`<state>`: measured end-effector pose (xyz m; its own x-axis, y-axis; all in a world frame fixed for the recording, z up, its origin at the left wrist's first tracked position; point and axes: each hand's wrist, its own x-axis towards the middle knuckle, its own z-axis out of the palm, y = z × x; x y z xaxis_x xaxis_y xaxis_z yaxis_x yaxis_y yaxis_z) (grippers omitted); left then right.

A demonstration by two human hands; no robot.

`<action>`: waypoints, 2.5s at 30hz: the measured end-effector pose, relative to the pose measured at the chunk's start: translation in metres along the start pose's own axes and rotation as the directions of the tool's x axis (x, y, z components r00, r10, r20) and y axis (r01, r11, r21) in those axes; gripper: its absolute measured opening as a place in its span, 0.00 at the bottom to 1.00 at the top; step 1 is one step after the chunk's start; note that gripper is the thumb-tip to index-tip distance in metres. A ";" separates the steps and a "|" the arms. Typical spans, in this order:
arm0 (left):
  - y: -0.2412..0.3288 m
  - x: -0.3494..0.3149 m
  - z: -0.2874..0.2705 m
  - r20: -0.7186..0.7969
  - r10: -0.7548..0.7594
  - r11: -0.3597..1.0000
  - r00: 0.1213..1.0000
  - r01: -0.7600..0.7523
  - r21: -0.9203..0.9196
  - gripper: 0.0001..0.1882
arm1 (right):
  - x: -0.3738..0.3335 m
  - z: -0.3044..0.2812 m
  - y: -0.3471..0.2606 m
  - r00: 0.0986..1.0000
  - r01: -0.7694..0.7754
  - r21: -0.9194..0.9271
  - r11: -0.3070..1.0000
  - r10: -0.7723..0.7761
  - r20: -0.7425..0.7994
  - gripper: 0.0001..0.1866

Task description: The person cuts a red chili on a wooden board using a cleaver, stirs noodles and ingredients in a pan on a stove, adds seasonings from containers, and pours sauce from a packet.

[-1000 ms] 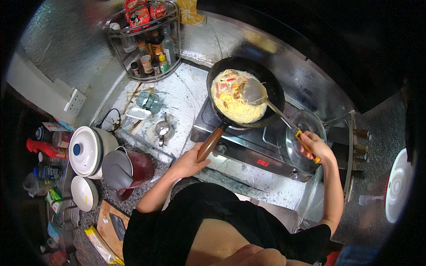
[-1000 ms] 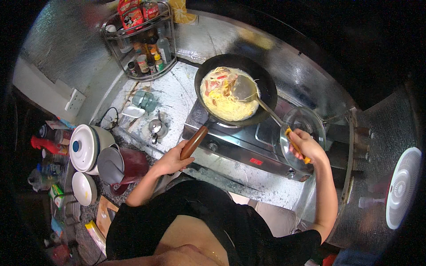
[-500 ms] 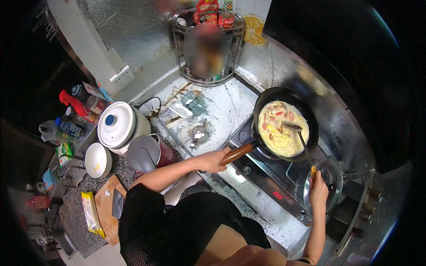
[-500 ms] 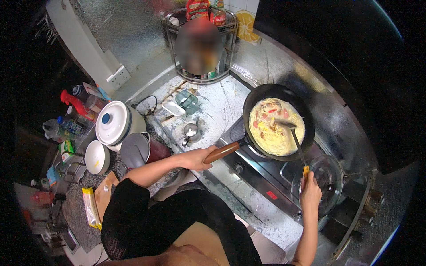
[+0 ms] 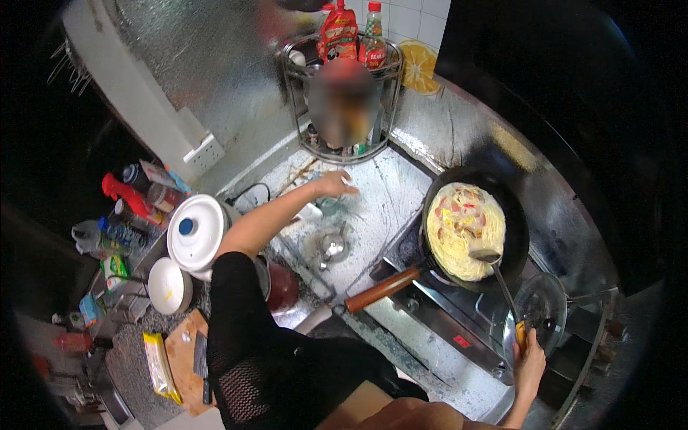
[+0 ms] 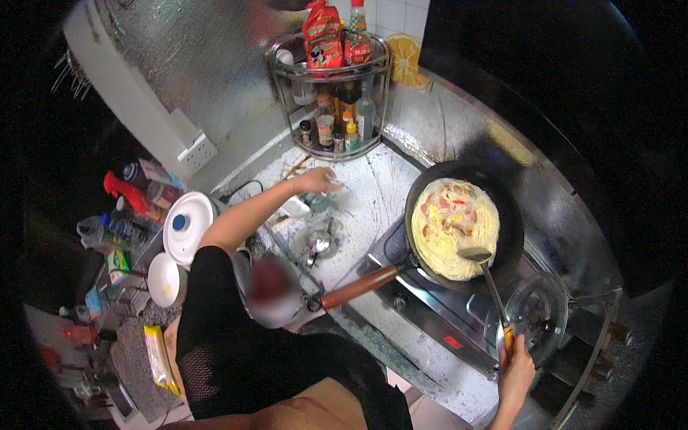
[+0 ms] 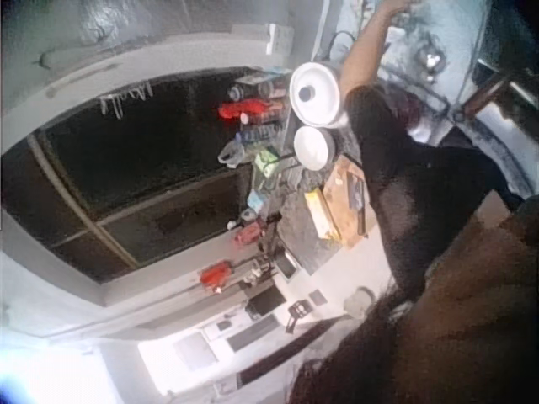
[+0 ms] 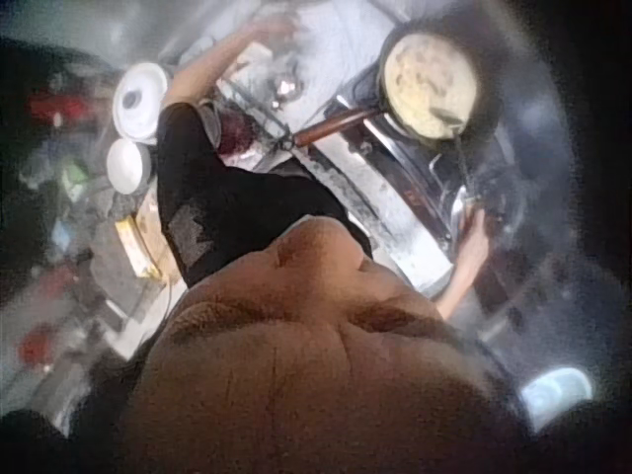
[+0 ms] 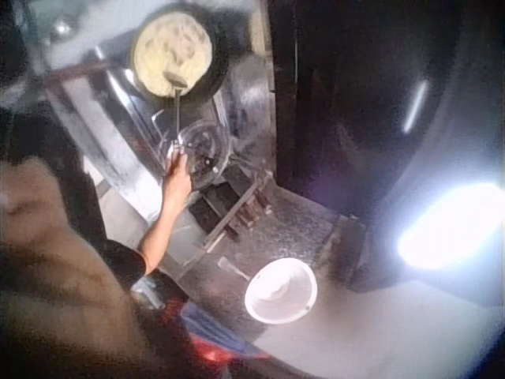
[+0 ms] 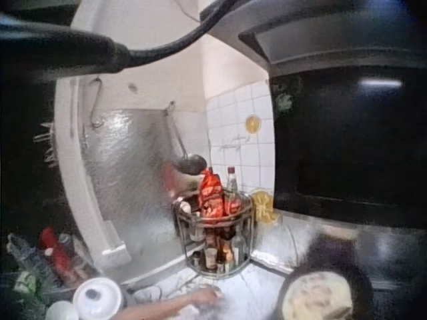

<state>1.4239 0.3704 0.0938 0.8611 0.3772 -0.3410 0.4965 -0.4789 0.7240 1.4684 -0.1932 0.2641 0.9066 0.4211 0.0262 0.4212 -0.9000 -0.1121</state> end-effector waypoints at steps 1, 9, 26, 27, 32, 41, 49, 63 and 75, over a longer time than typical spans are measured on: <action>-0.038 0.043 -0.007 -0.222 -0.005 1.000 0.975 -0.002 -0.031 0.31 | 0.001 0.001 -0.002 1.000 -0.023 -0.002 1.000 0.023 0.016 0.14; -0.107 0.189 -0.067 -0.756 -0.227 0.956 0.615 -0.007 -0.292 0.40 | 0.011 0.002 -0.010 0.987 -0.140 0.040 0.989 0.136 0.084 0.16; -0.037 0.140 -0.060 -0.889 0.084 0.904 0.450 -0.410 -0.122 0.21 | 0.019 0.036 0.000 0.981 -0.176 0.069 0.982 0.170 0.090 0.14; -0.027 0.128 -0.062 -0.888 0.127 0.883 0.441 -0.458 -0.101 0.21 | 0.018 0.036 0.003 0.974 -0.195 0.045 0.980 0.188 0.128 0.14; 0.047 0.056 -0.075 -0.827 0.375 0.745 0.419 -0.667 -0.001 0.18 | 0.016 0.036 0.019 0.999 0.003 -0.153 0.988 -0.008 -0.032 0.33; 0.198 -0.088 -0.002 -0.367 0.689 0.673 0.625 -0.740 0.003 0.18 | 0.122 -0.018 -0.163 0.837 0.523 0.667 0.531 -0.469 -0.283 0.31; 0.245 -0.133 0.053 -0.077 0.754 0.655 0.652 -0.740 0.153 0.20 | 0.137 -0.051 -0.163 0.878 0.470 0.606 0.642 -0.412 -0.244 0.26; 0.262 -0.125 0.061 -0.072 0.817 0.576 0.572 -0.815 0.064 0.14 | 0.078 -0.074 -0.156 0.603 0.797 0.435 0.419 -0.512 -0.612 0.19; 0.254 -0.085 0.032 -0.023 0.581 0.810 0.814 -0.581 -0.077 0.19 | 0.029 0.033 0.050 0.610 0.763 -0.386 0.518 -0.774 0.166 0.21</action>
<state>1.4802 0.1910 0.2874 0.9864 0.0473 0.1571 -0.1061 -0.5463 0.8309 1.5146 -0.2219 0.2262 0.2234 0.9727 -0.0625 0.9191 -0.1889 0.3457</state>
